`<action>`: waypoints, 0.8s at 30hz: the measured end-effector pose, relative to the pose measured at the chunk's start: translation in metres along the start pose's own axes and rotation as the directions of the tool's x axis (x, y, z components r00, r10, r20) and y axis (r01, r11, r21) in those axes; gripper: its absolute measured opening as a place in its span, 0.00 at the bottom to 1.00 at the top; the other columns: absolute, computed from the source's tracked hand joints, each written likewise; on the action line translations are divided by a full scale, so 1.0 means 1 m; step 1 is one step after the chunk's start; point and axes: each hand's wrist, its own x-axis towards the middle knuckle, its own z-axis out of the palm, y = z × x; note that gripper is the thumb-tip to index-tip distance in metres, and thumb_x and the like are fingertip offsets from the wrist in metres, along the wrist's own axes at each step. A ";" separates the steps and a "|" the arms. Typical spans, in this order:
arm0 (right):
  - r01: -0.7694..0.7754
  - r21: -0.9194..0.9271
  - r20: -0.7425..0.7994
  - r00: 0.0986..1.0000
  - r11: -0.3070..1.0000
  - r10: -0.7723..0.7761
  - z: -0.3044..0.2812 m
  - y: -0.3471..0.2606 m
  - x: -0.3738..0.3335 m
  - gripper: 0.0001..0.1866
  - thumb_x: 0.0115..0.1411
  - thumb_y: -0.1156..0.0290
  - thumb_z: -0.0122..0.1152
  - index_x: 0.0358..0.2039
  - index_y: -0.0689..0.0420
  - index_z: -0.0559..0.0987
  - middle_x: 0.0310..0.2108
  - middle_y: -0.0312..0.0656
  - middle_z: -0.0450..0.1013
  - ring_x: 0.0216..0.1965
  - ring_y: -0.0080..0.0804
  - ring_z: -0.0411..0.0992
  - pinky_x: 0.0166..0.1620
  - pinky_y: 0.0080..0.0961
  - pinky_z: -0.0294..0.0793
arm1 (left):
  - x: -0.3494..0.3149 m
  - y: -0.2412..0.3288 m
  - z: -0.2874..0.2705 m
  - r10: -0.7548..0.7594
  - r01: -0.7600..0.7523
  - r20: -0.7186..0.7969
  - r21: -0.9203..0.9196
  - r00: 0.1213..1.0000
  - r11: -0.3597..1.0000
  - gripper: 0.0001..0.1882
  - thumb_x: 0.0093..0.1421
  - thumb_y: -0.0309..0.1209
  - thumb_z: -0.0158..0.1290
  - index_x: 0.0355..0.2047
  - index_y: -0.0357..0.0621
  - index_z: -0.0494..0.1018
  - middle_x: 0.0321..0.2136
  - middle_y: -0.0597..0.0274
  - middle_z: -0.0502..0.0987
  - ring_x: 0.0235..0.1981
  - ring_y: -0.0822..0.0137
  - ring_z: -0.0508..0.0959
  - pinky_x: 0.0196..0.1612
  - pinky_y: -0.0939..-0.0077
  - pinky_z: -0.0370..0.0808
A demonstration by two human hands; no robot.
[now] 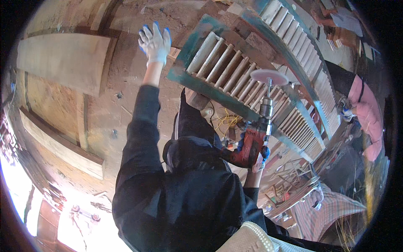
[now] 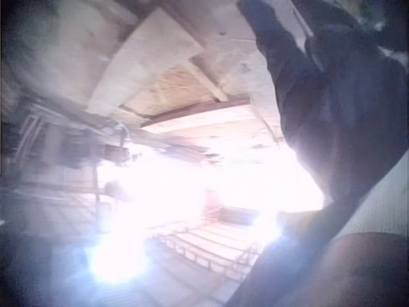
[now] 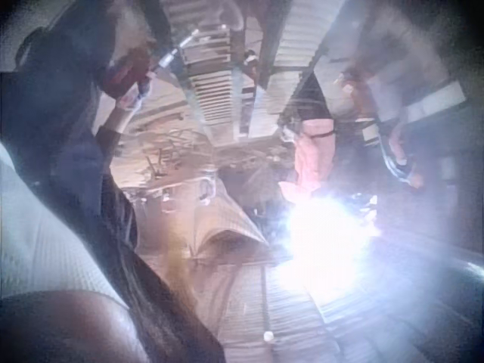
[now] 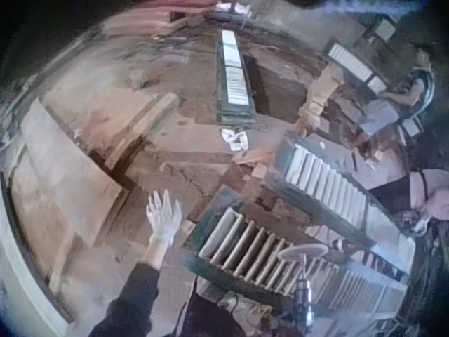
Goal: The person uses a handheld power sander to smooth wooden slats on a green frame, then applies a dark finish with a brush. The person moves between slats and occasionally adjusts position while working.
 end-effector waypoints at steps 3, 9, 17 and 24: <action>-0.034 0.006 -0.011 0.999 0.999 0.034 0.014 -0.004 0.001 0.47 0.46 0.51 0.67 0.62 0.61 0.61 0.54 0.53 0.68 0.49 0.48 0.71 0.53 0.42 0.72 | -0.060 -0.004 0.009 0.395 -0.395 -0.015 -0.076 0.919 0.916 0.30 0.65 0.48 0.37 0.66 0.56 0.56 0.64 0.50 0.58 0.65 0.49 0.58 0.65 0.50 0.54; 0.006 -0.010 -0.080 0.997 1.000 -0.007 0.033 -0.008 -0.016 0.45 0.48 0.53 0.66 0.62 0.62 0.60 0.53 0.53 0.68 0.47 0.47 0.72 0.51 0.41 0.74 | -0.056 -0.016 0.032 0.528 -0.537 0.147 0.034 0.837 0.843 0.28 0.65 0.51 0.37 0.65 0.66 0.57 0.67 0.63 0.54 0.68 0.52 0.51 0.65 0.49 0.51; 0.231 -0.237 -0.167 0.947 0.944 -0.274 -0.032 0.004 -0.002 0.41 0.54 0.66 0.63 0.65 0.59 0.55 0.56 0.50 0.66 0.53 0.43 0.69 0.55 0.43 0.70 | -0.042 0.038 -0.036 0.174 -0.120 0.077 -0.455 0.982 0.882 0.24 0.68 0.42 0.37 0.55 0.40 0.69 0.59 0.44 0.65 0.61 0.48 0.63 0.64 0.57 0.57; 0.108 -0.828 -0.386 0.601 0.549 -0.700 -0.074 -0.038 -0.002 0.62 0.38 0.46 0.76 0.67 0.59 0.51 0.61 0.54 0.62 0.61 0.44 0.63 0.61 0.34 0.61 | -0.165 0.155 -0.058 0.783 -0.490 0.067 -0.746 0.618 0.451 0.20 0.67 0.40 0.42 0.50 0.38 0.73 0.52 0.47 0.72 0.55 0.46 0.69 0.59 0.56 0.62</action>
